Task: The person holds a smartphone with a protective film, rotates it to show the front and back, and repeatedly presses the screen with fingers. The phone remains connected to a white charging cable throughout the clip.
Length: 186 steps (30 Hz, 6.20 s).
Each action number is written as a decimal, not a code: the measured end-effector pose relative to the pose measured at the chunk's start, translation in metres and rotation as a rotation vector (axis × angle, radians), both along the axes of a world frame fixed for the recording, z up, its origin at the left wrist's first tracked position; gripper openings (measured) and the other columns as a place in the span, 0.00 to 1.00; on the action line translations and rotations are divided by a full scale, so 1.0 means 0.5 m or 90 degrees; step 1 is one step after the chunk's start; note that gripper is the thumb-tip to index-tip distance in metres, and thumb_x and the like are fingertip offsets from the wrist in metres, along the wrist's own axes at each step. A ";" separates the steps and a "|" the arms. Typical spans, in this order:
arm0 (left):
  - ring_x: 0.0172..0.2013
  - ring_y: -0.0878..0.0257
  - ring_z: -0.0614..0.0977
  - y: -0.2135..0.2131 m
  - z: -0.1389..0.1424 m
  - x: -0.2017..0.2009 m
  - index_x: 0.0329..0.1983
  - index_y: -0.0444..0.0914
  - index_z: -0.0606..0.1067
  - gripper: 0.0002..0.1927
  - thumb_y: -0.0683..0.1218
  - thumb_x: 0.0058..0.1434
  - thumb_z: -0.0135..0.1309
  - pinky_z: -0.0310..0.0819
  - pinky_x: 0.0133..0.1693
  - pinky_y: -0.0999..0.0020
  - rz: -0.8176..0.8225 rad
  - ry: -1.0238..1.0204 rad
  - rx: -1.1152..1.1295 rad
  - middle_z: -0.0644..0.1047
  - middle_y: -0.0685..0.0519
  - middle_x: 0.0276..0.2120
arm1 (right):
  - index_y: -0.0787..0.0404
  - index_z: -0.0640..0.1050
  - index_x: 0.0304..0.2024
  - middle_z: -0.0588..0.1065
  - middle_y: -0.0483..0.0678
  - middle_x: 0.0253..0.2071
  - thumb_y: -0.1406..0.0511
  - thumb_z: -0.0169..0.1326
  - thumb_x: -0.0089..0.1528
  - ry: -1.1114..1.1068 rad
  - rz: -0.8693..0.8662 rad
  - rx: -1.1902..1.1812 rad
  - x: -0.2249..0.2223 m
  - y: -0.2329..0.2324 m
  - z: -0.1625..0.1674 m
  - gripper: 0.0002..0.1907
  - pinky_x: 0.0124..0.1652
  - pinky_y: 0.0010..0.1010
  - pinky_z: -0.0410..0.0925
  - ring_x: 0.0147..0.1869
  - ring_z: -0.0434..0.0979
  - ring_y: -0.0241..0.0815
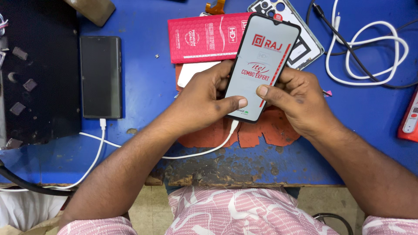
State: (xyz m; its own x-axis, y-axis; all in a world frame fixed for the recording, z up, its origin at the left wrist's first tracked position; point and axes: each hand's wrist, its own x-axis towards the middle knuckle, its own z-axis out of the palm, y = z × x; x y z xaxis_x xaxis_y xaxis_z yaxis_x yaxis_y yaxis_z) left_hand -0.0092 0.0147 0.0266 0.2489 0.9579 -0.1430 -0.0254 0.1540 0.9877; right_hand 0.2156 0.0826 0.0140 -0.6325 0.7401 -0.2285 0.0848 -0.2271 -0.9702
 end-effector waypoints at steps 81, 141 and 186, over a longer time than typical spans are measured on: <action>0.53 0.60 0.84 0.001 -0.006 0.003 0.63 0.29 0.67 0.25 0.36 0.63 0.57 0.81 0.56 0.64 0.009 -0.015 0.000 0.81 0.44 0.52 | 0.70 0.77 0.54 0.81 0.55 0.48 0.69 0.53 0.67 -0.003 0.001 -0.015 -0.003 0.000 0.002 0.14 0.50 0.36 0.80 0.50 0.84 0.43; 0.53 0.59 0.84 0.001 -0.007 0.004 0.63 0.29 0.66 0.25 0.36 0.63 0.56 0.81 0.56 0.63 0.009 -0.014 0.000 0.81 0.43 0.52 | 0.70 0.77 0.54 0.81 0.55 0.47 0.68 0.54 0.67 -0.009 0.001 -0.002 -0.005 0.001 0.001 0.14 0.50 0.36 0.80 0.49 0.84 0.42; 0.51 0.62 0.84 0.003 -0.011 0.002 0.70 0.35 0.59 0.31 0.34 0.65 0.54 0.82 0.52 0.68 0.088 -0.006 0.034 0.80 0.45 0.52 | 0.71 0.77 0.53 0.81 0.54 0.47 0.70 0.56 0.66 -0.015 -0.036 0.004 -0.004 0.000 -0.005 0.13 0.50 0.34 0.80 0.49 0.83 0.41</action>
